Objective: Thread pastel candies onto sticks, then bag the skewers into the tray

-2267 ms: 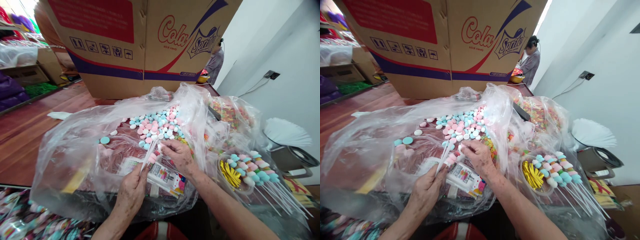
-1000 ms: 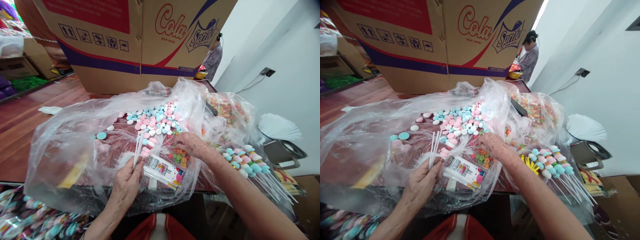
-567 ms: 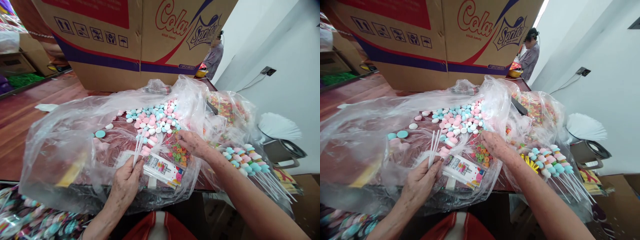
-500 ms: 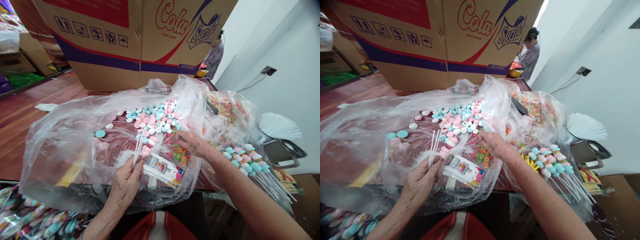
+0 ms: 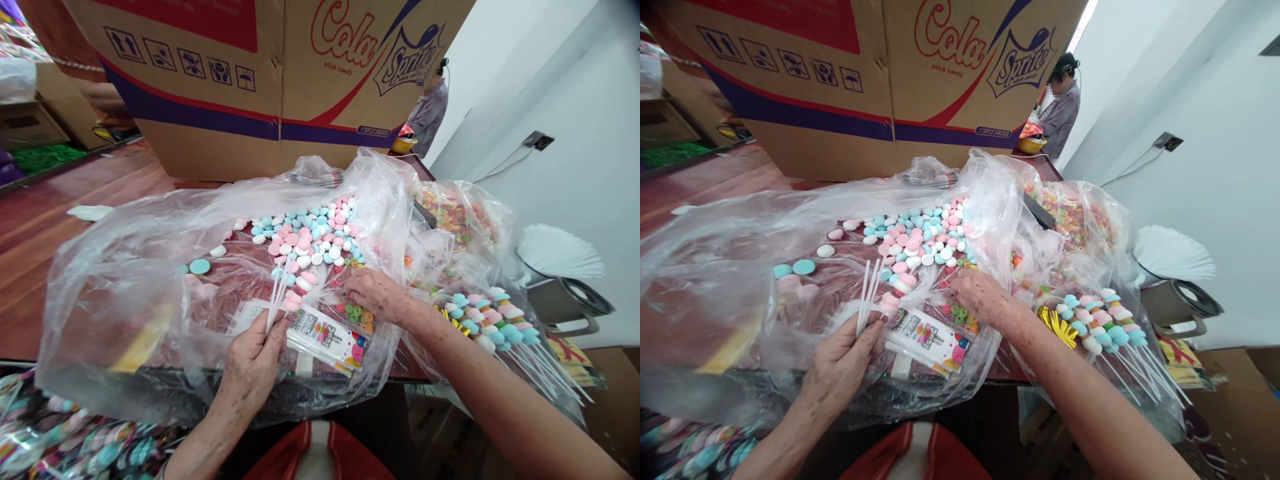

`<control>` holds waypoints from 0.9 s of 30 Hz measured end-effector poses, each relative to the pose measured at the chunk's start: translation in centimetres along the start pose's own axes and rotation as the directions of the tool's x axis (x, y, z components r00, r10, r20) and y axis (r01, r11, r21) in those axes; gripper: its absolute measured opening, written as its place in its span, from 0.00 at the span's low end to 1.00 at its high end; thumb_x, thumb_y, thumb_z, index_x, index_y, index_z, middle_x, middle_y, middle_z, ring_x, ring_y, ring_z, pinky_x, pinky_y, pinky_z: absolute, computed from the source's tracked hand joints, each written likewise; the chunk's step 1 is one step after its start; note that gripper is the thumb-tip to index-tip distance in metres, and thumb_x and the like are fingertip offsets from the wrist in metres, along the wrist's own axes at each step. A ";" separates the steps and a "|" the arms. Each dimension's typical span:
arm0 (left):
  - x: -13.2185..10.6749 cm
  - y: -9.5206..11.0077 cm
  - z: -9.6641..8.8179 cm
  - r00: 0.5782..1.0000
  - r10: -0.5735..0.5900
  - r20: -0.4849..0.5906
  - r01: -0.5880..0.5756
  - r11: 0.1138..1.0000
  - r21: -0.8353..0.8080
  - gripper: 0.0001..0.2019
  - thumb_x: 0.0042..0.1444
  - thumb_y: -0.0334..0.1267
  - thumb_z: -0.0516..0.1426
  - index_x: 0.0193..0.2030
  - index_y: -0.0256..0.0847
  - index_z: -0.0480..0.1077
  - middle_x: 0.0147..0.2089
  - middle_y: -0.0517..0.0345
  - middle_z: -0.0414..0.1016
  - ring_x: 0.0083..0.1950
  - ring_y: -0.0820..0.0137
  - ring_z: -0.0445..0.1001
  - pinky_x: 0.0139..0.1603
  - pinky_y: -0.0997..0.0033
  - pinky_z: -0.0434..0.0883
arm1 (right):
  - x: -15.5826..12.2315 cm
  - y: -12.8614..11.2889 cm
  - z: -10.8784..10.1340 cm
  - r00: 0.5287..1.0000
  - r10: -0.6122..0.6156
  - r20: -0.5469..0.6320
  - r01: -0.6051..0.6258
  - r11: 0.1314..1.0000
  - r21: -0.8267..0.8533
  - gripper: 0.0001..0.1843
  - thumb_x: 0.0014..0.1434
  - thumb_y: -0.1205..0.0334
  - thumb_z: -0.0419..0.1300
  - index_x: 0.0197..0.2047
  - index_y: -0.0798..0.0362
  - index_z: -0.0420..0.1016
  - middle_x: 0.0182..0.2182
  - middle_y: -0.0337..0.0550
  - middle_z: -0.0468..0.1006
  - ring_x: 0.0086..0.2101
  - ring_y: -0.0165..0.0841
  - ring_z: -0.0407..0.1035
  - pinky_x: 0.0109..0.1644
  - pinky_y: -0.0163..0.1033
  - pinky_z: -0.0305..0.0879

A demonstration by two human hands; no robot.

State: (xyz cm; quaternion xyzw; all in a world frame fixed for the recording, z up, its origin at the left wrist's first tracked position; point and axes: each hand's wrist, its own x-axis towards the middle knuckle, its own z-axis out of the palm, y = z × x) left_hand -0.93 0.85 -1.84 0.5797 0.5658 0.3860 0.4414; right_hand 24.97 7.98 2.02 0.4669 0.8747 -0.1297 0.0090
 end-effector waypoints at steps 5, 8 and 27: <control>0.0 -0.3 0.1 1.000 0.003 0.008 -0.003 1.000 -0.005 0.13 0.64 0.48 0.51 0.34 0.42 0.67 0.24 0.67 0.61 0.27 0.71 0.61 0.28 0.71 0.58 | -0.1 -0.3 0.0 0.997 0.072 -0.010 -0.072 0.996 -0.049 0.08 0.63 0.70 0.54 0.40 0.56 0.74 0.39 0.48 0.75 0.43 0.37 0.68 0.48 0.39 0.62; -0.1 -0.4 0.1 1.000 0.015 0.000 -0.015 1.000 -0.004 0.13 0.64 0.48 0.51 0.35 0.42 0.67 0.24 0.67 0.61 0.27 0.71 0.60 0.28 0.72 0.58 | 0.4 -0.5 -0.3 0.985 0.165 -0.055 -0.168 0.984 -0.063 0.11 0.65 0.70 0.50 0.44 0.57 0.73 0.42 0.50 0.75 0.43 0.38 0.68 0.48 0.40 0.62; -0.2 -0.1 -0.1 0.997 0.071 -0.029 -0.069 0.996 0.057 0.13 0.63 0.46 0.51 0.34 0.42 0.69 0.23 0.67 0.62 0.25 0.72 0.61 0.27 0.74 0.61 | 3.6 -0.5 -1.1 0.988 0.151 -0.012 -0.152 0.985 -0.085 0.12 0.64 0.68 0.54 0.40 0.53 0.79 0.38 0.48 0.77 0.45 0.38 0.68 0.50 0.39 0.60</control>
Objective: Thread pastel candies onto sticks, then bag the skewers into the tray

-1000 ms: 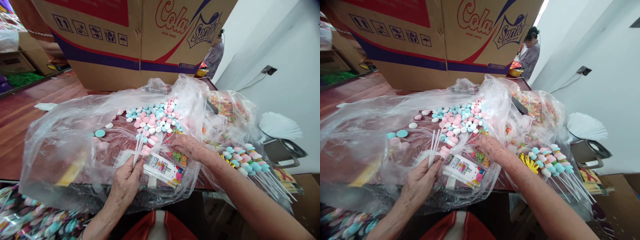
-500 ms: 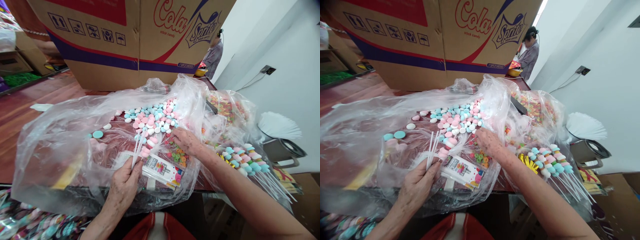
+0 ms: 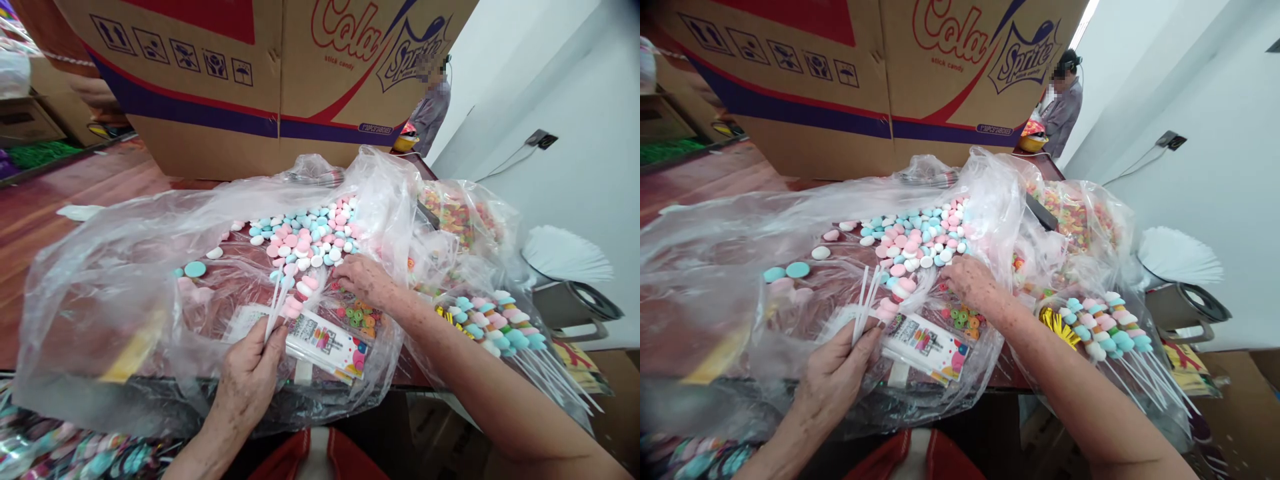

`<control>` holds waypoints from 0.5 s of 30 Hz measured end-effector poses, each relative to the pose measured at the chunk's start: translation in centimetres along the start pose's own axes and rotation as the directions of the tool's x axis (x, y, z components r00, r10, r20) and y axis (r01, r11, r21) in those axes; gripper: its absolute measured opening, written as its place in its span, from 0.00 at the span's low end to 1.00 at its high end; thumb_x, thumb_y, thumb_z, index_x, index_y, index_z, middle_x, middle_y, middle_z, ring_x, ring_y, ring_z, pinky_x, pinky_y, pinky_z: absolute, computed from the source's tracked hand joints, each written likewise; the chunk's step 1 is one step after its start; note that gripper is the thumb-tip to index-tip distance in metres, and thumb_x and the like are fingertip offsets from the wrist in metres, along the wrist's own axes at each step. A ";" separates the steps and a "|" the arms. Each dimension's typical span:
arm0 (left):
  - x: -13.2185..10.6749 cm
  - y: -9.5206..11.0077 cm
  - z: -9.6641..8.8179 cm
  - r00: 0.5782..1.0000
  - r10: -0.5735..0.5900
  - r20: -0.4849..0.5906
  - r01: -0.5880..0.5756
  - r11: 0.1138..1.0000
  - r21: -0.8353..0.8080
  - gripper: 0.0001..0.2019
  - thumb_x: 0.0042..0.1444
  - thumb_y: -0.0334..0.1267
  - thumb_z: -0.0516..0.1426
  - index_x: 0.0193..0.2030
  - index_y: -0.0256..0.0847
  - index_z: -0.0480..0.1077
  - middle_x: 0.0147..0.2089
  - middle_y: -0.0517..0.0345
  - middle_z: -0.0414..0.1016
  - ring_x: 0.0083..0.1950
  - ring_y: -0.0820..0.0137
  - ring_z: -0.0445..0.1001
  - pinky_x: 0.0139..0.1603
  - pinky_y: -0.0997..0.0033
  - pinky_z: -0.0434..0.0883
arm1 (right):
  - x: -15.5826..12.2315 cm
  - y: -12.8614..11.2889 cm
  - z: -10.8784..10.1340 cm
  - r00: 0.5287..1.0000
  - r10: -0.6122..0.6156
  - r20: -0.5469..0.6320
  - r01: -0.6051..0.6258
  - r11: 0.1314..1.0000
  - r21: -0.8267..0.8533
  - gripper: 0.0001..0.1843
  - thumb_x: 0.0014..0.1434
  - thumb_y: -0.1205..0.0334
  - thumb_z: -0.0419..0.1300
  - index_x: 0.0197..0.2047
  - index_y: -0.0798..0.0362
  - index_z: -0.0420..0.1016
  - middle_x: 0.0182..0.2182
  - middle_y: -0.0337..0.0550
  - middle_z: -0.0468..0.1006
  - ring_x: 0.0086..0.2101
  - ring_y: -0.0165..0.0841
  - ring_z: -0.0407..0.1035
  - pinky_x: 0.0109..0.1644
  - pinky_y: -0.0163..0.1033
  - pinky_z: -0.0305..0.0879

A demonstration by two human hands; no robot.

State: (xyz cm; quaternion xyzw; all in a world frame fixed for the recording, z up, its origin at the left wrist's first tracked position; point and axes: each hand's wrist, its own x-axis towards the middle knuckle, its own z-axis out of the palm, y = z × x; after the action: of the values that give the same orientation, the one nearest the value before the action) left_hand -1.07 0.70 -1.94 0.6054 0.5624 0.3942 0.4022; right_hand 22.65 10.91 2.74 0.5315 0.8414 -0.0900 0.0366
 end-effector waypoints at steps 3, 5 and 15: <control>0.0 0.1 0.0 1.000 0.010 0.000 -0.010 1.000 0.022 0.13 0.63 0.46 0.51 0.34 0.41 0.70 0.23 0.67 0.62 0.25 0.72 0.61 0.26 0.74 0.61 | 0.0 0.0 0.0 1.000 -0.014 0.003 0.014 1.000 0.012 0.11 0.63 0.68 0.54 0.36 0.55 0.78 0.37 0.48 0.77 0.42 0.37 0.68 0.48 0.38 0.61; 0.0 0.2 0.0 1.000 0.019 -0.008 -0.018 0.999 0.033 0.13 0.63 0.46 0.52 0.34 0.41 0.70 0.23 0.67 0.62 0.25 0.72 0.61 0.26 0.75 0.61 | 0.0 0.2 -0.2 1.000 -0.012 -0.012 0.012 1.000 0.024 0.11 0.64 0.68 0.53 0.36 0.56 0.77 0.37 0.49 0.77 0.41 0.36 0.68 0.47 0.38 0.62; 0.1 -0.1 -0.3 0.999 -0.044 -0.032 0.046 0.998 0.050 0.15 0.59 0.50 0.54 0.41 0.42 0.75 0.29 0.61 0.76 0.30 0.68 0.73 0.30 0.74 0.69 | 0.1 -1.8 0.1 1.000 -0.018 -0.018 0.018 1.000 0.003 0.12 0.64 0.70 0.53 0.41 0.56 0.78 0.38 0.50 0.80 0.40 0.39 0.73 0.44 0.40 0.66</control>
State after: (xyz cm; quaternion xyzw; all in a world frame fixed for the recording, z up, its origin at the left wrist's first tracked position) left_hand -1.35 0.85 -1.89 0.5964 0.5918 0.3802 0.3867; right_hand 21.00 10.27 2.79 0.5250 0.8462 -0.0867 0.0272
